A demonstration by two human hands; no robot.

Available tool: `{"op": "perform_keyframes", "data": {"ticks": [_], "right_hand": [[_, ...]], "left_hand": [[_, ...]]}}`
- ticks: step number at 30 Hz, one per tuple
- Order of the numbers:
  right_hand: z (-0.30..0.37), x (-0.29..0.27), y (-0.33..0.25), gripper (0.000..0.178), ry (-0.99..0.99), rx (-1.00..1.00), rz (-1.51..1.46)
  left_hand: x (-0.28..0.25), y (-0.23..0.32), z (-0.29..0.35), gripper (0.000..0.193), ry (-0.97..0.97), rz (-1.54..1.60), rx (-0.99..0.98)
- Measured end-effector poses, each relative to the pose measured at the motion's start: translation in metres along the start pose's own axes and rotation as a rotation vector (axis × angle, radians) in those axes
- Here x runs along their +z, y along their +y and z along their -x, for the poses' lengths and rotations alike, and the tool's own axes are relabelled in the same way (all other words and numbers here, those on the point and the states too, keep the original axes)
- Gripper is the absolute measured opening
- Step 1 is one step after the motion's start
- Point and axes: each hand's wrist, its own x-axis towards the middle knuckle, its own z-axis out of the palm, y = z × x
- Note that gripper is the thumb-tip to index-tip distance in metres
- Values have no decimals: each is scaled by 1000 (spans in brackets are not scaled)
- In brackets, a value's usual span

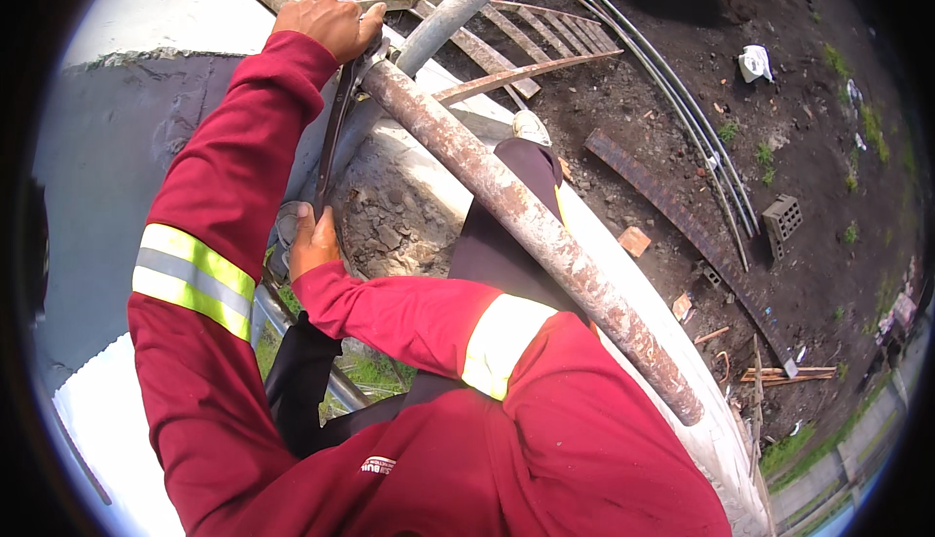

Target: The person assembles scaffolding by connecting metal poles with clamps and tightening them with a wrench. They position the poles, secure the joints, and adjust the connections to ensure stability.

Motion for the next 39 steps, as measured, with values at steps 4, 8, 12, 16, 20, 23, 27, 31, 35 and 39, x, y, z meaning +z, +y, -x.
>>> {"op": "perform_keyframes", "data": {"ticks": [4, 8, 12, 16, 20, 23, 27, 31, 35, 39], "right_hand": [[-9, 23, 20, 38, 1, -72, -73], [-15, 43, 32, 37, -83, -300, -342], [-17, 40, 33, 33, -376, 161, -757], [-12, -30, -3, 27, -219, 309, 184], [-21, -146, -88, 21, -500, 586, 138], [-70, -215, -181, 25, -614, 505, 615], [-153, -233, -282, 39, -429, -412, 1581], [-177, -214, -287, 41, -543, -393, 1800], [-149, -217, -241, 30, -702, 287, 974], [-130, -223, -234, 32, -677, 469, 594]], "left_hand": [[-7, 1, 5, 61, -44, 16, -8], [-13, 3, 3, 62, -131, -23, -48], [-12, 5, 7, 61, -149, 97, -116], [-13, 3, 11, 62, -163, 145, -148], [-15, -1, 11, 63, -192, 188, -106], [-15, -4, 11, 62, -184, 186, -36], [-11, -4, 13, 60, -149, 204, -3], [-8, -6, 10, 58, -97, 208, 13], [-1, -6, 10, 54, -55, 237, 31], [0, -6, 10, 54, -62, 220, 7]]}}
